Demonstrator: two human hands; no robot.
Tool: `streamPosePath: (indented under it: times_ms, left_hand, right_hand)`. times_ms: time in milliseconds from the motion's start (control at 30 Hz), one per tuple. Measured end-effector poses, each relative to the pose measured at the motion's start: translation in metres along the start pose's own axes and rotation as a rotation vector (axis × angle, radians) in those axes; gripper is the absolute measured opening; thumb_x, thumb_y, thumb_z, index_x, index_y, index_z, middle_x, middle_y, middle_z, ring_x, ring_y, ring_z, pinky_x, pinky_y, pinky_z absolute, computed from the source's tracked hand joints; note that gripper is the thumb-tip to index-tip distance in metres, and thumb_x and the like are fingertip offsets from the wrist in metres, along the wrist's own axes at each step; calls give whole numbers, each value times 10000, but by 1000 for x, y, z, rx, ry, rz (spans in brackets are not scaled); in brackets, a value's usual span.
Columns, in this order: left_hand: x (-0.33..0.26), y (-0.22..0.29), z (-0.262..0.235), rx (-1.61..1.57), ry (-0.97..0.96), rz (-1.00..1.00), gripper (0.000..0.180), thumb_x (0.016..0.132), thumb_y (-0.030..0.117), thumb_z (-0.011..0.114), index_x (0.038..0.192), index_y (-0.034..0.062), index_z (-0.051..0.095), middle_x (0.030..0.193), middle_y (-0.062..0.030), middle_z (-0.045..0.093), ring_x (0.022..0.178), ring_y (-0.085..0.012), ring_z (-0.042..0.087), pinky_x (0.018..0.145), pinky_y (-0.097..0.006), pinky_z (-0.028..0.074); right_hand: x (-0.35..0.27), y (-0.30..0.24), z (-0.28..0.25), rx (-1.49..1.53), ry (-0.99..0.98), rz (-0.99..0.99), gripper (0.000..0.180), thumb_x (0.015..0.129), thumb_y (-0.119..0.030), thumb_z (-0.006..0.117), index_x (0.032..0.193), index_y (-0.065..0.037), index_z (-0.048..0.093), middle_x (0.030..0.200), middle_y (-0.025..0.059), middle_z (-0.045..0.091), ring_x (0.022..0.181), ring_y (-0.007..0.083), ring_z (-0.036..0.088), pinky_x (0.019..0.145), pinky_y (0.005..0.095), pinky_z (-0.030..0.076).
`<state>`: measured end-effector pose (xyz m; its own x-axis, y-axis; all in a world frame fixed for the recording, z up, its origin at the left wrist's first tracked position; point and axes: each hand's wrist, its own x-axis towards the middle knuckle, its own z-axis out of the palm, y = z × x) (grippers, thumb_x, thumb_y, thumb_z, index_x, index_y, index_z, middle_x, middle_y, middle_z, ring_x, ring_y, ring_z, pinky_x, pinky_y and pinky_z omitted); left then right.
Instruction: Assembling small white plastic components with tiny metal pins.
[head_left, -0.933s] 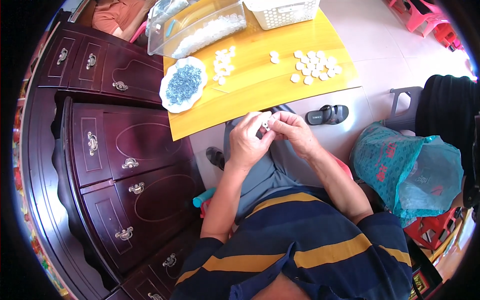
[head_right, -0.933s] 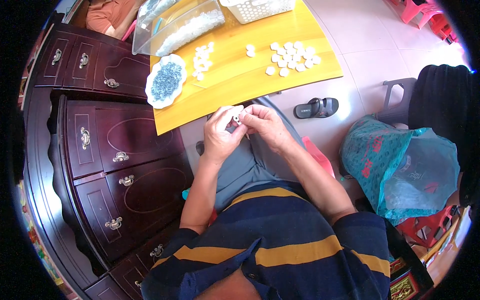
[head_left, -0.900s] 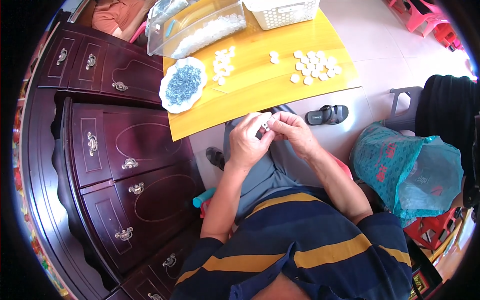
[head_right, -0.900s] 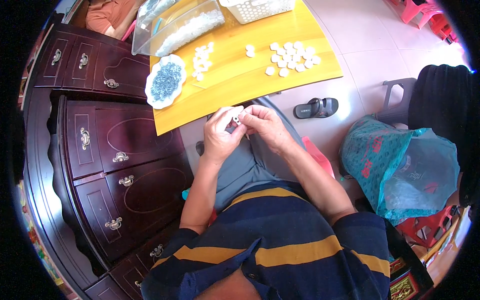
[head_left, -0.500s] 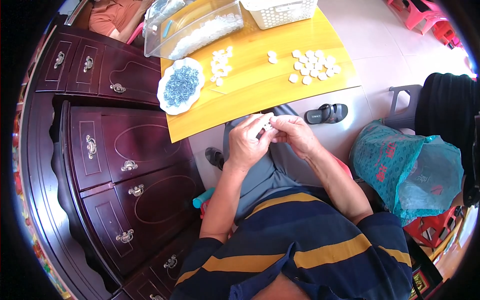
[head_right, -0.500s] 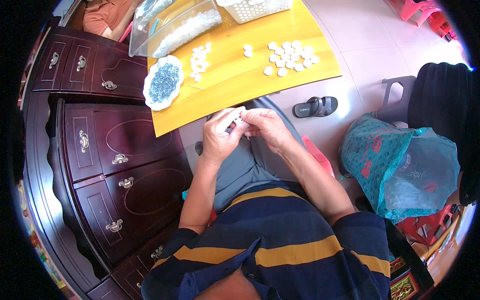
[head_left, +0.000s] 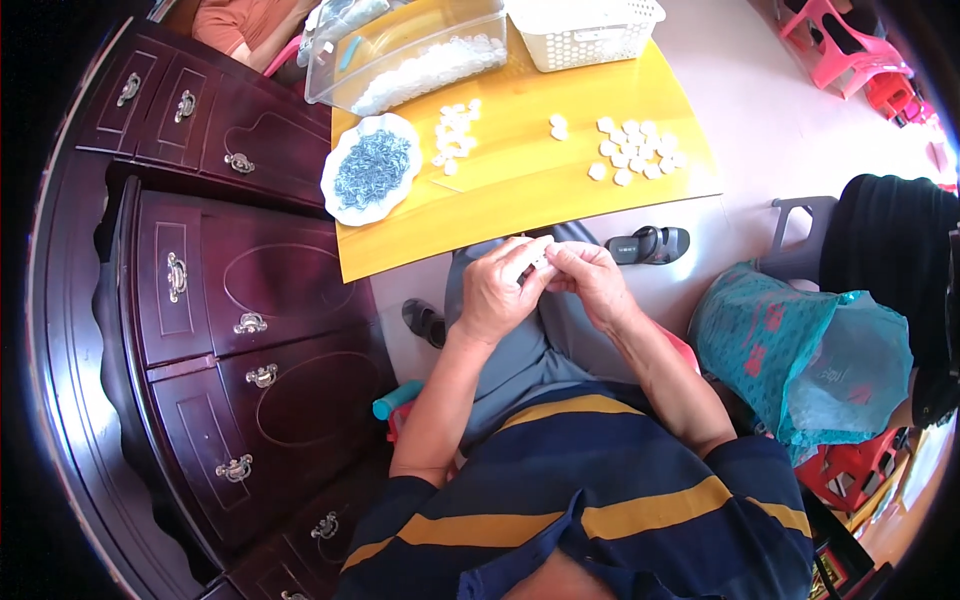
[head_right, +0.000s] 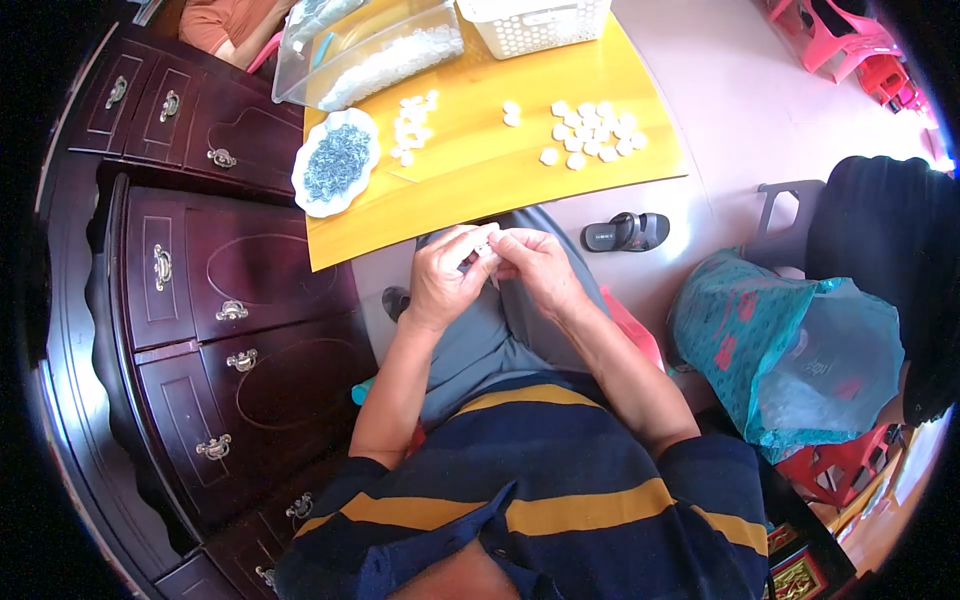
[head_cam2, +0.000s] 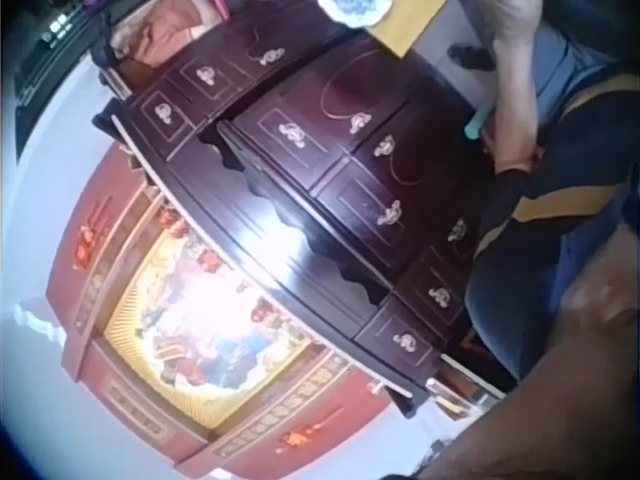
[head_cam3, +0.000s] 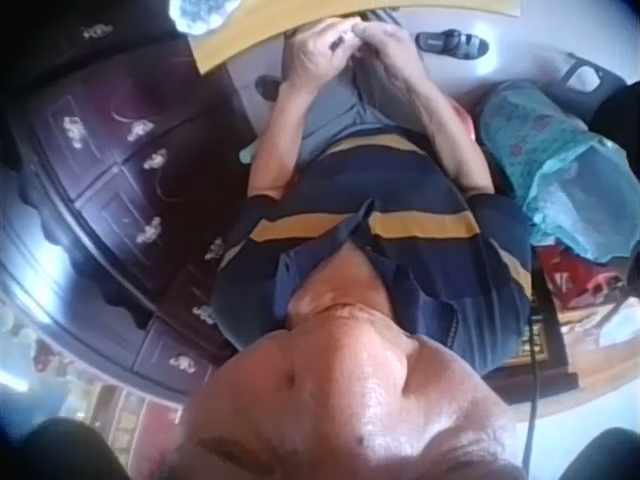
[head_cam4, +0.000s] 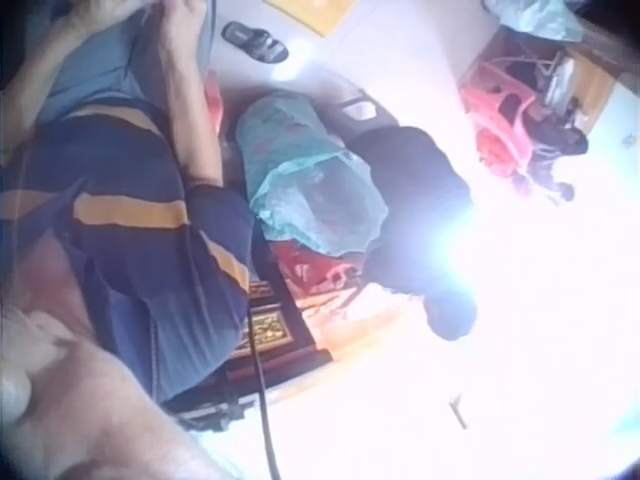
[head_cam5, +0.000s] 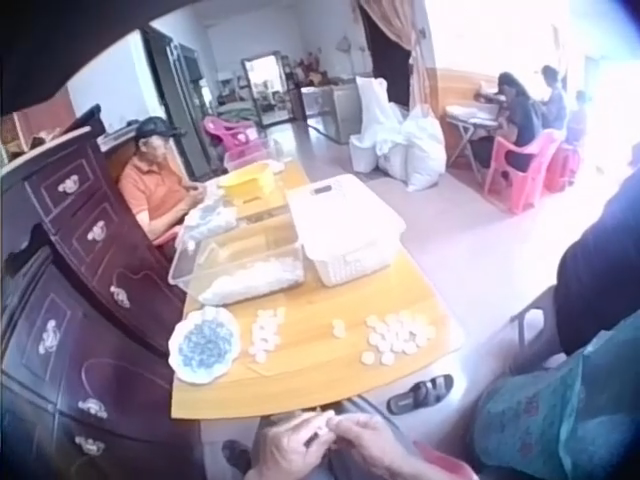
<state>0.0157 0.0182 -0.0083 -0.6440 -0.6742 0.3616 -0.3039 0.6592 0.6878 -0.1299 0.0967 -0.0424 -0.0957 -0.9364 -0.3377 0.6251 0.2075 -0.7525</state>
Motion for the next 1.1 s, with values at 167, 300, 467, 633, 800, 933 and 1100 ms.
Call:
streamPosePath:
  times_ms: [167,300,467,633,800,933,1100]
  left_hand:
    - [-1,0,-12,-75,-45,-28,399,816,184,805,1171,44,689,970,-113,705,762,-261,702,688,-349,564]
    - [2,-7,-43,-164,13,-108,360,807,134,819,1123,14,697,910,-95,700,630,-187,642,620,-307,530]
    - [18,-63,-110,239,255,-192,155,857,73,734,1009,46,716,874,-112,696,620,-218,645,597,-326,511]
    - [39,-123,-152,499,254,-188,321,807,177,778,1103,75,709,1056,-142,703,969,-379,687,832,-458,561]
    - [56,-141,-151,579,120,-208,307,804,189,772,1089,82,725,1033,-142,707,959,-342,693,839,-445,557]
    - [57,-151,-148,560,72,-217,230,800,146,755,1021,86,729,995,-144,703,920,-353,695,806,-456,557]
    - [61,-151,-147,509,66,-197,171,817,91,723,987,77,727,904,-148,700,863,-352,697,769,-450,554]
  right_hand:
    - [2,4,4,-33,-55,-36,198,1023,-220,609,983,-56,712,931,6,722,800,64,635,748,225,492]
    - [-1,-21,-4,-283,35,-164,238,1043,-243,584,1041,-48,719,947,12,725,806,80,635,745,247,506]
    - [9,-60,-38,-709,161,-317,294,1042,-248,555,933,-3,675,785,1,656,681,75,575,622,244,494]
    - [15,-83,-52,-1046,364,-446,235,965,-217,626,941,0,713,680,104,661,621,157,632,628,308,508]
    - [17,-88,-51,-1231,466,-522,197,932,-205,671,914,-13,713,709,164,675,617,253,667,618,349,523]
    - [23,-87,-55,-1276,489,-507,206,929,-213,667,922,-16,724,789,177,719,720,312,718,676,381,555]
    - [26,-88,-59,-1299,520,-492,210,928,-226,672,924,-22,723,794,170,720,731,314,714,685,395,552]
